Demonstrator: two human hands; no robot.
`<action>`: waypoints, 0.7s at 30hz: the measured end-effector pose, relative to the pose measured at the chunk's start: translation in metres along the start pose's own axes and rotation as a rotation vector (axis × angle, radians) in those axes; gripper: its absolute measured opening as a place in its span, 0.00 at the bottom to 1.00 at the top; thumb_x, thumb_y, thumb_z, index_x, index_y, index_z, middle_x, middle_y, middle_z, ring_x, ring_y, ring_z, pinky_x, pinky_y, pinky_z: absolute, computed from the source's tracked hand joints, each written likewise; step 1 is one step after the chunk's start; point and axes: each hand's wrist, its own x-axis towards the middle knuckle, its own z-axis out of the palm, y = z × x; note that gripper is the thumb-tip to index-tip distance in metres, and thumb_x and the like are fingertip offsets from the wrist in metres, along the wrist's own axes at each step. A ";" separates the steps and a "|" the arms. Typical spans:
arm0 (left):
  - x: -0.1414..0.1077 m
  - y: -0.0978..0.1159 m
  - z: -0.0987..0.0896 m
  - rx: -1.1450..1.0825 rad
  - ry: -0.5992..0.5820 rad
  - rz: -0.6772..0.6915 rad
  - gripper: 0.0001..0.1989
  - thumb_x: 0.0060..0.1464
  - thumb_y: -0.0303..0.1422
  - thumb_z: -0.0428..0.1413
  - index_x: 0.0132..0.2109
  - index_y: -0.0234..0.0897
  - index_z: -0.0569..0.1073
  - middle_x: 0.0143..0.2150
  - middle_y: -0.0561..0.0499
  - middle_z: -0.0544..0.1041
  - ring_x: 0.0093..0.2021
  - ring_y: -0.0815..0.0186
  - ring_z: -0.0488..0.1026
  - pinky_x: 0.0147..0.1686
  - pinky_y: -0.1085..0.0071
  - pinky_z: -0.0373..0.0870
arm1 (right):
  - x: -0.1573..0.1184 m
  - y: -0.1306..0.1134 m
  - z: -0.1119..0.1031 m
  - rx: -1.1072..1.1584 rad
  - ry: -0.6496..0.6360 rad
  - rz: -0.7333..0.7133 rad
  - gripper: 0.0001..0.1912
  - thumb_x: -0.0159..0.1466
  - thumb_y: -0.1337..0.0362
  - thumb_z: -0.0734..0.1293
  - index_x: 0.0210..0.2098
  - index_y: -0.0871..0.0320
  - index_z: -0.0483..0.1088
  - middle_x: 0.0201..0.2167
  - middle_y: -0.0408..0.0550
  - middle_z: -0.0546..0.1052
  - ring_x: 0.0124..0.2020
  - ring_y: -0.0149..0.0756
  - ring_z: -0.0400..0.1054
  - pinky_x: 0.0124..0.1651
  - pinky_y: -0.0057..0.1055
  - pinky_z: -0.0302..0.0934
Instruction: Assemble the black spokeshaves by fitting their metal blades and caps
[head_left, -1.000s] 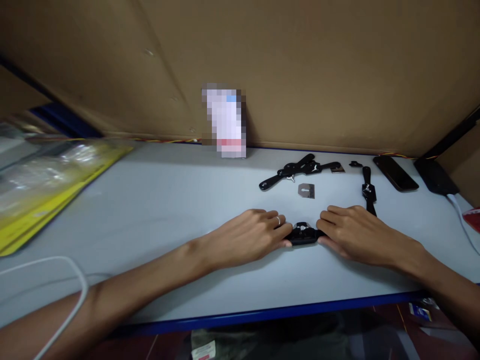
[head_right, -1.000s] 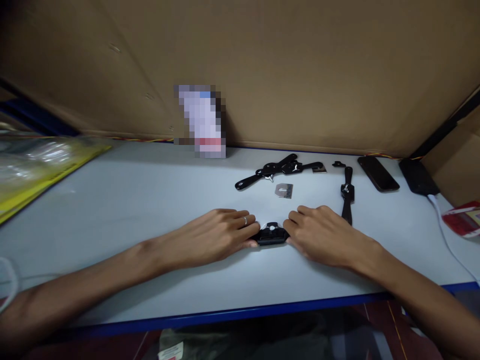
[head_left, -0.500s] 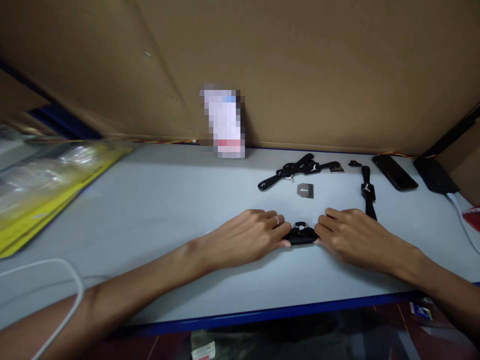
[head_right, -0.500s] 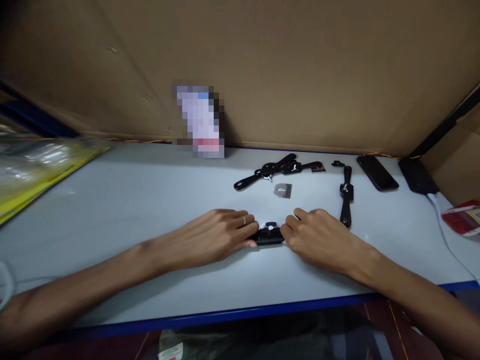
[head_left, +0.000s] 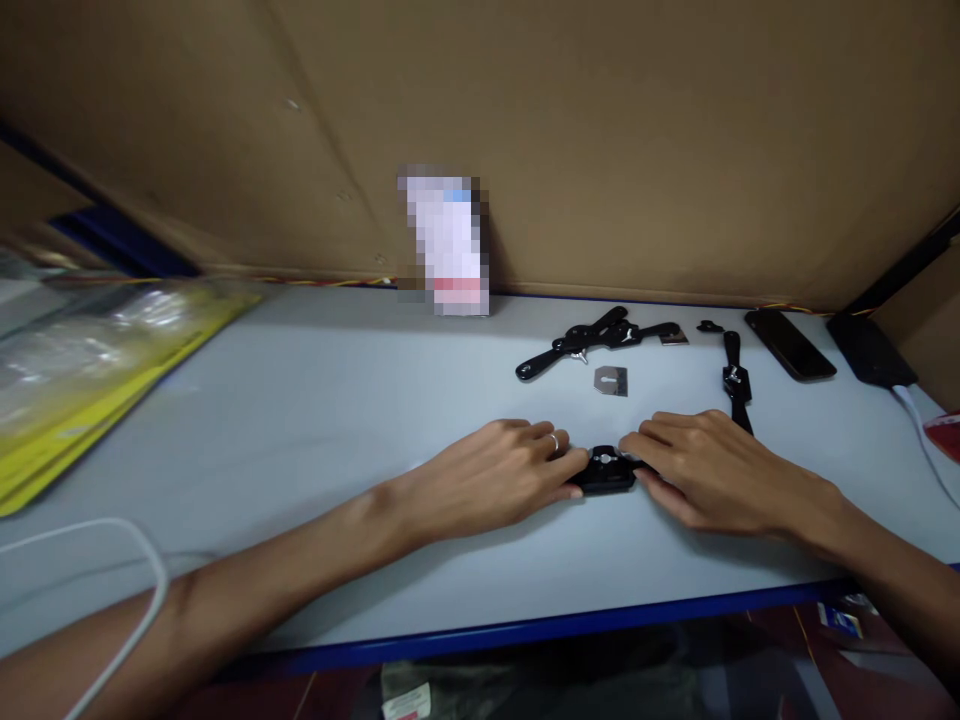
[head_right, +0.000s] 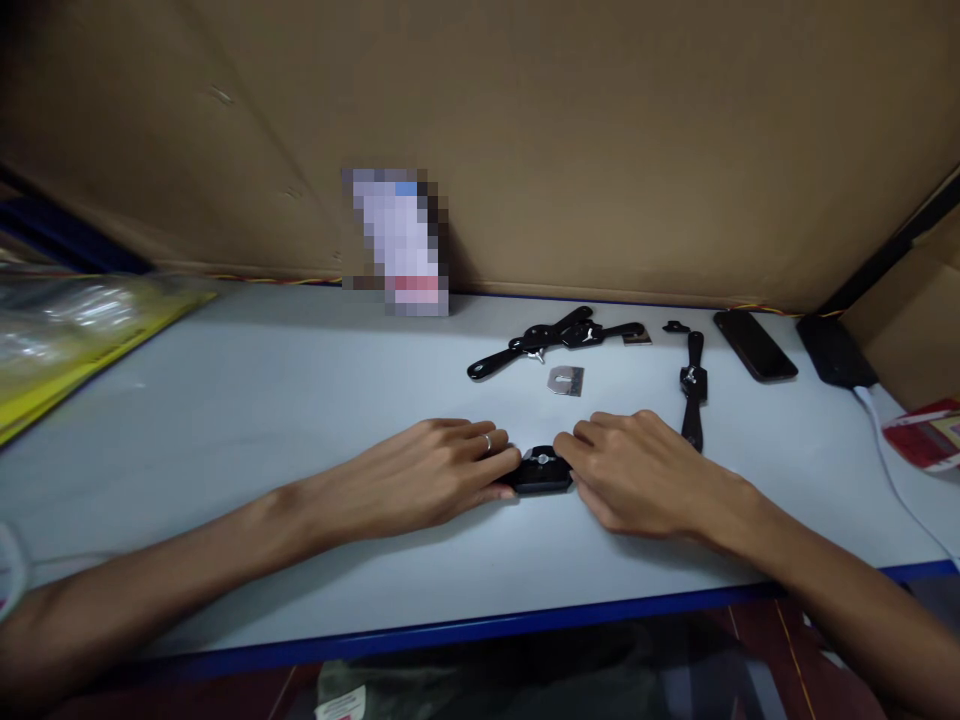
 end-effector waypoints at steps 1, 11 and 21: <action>0.000 0.000 0.000 -0.004 0.008 0.002 0.19 0.73 0.40 0.39 0.40 0.36 0.68 0.32 0.50 0.74 0.28 0.65 0.70 0.25 0.65 0.60 | 0.000 0.000 0.001 0.003 0.006 -0.001 0.08 0.66 0.72 0.60 0.41 0.62 0.71 0.33 0.50 0.76 0.33 0.36 0.66 0.30 0.32 0.45; 0.000 0.000 0.002 0.004 -0.006 -0.004 0.20 0.73 0.41 0.37 0.41 0.36 0.68 0.32 0.51 0.73 0.28 0.65 0.70 0.26 0.66 0.61 | 0.004 -0.002 0.014 0.043 0.121 -0.034 0.13 0.70 0.73 0.56 0.36 0.62 0.72 0.30 0.48 0.73 0.30 0.34 0.62 0.30 0.32 0.47; 0.001 0.000 0.001 -0.032 0.022 -0.009 0.22 0.73 0.42 0.36 0.39 0.36 0.69 0.30 0.50 0.73 0.26 0.65 0.68 0.25 0.65 0.60 | 0.007 -0.006 0.020 0.157 0.174 0.033 0.13 0.70 0.71 0.57 0.34 0.61 0.69 0.29 0.48 0.73 0.28 0.32 0.60 0.31 0.32 0.48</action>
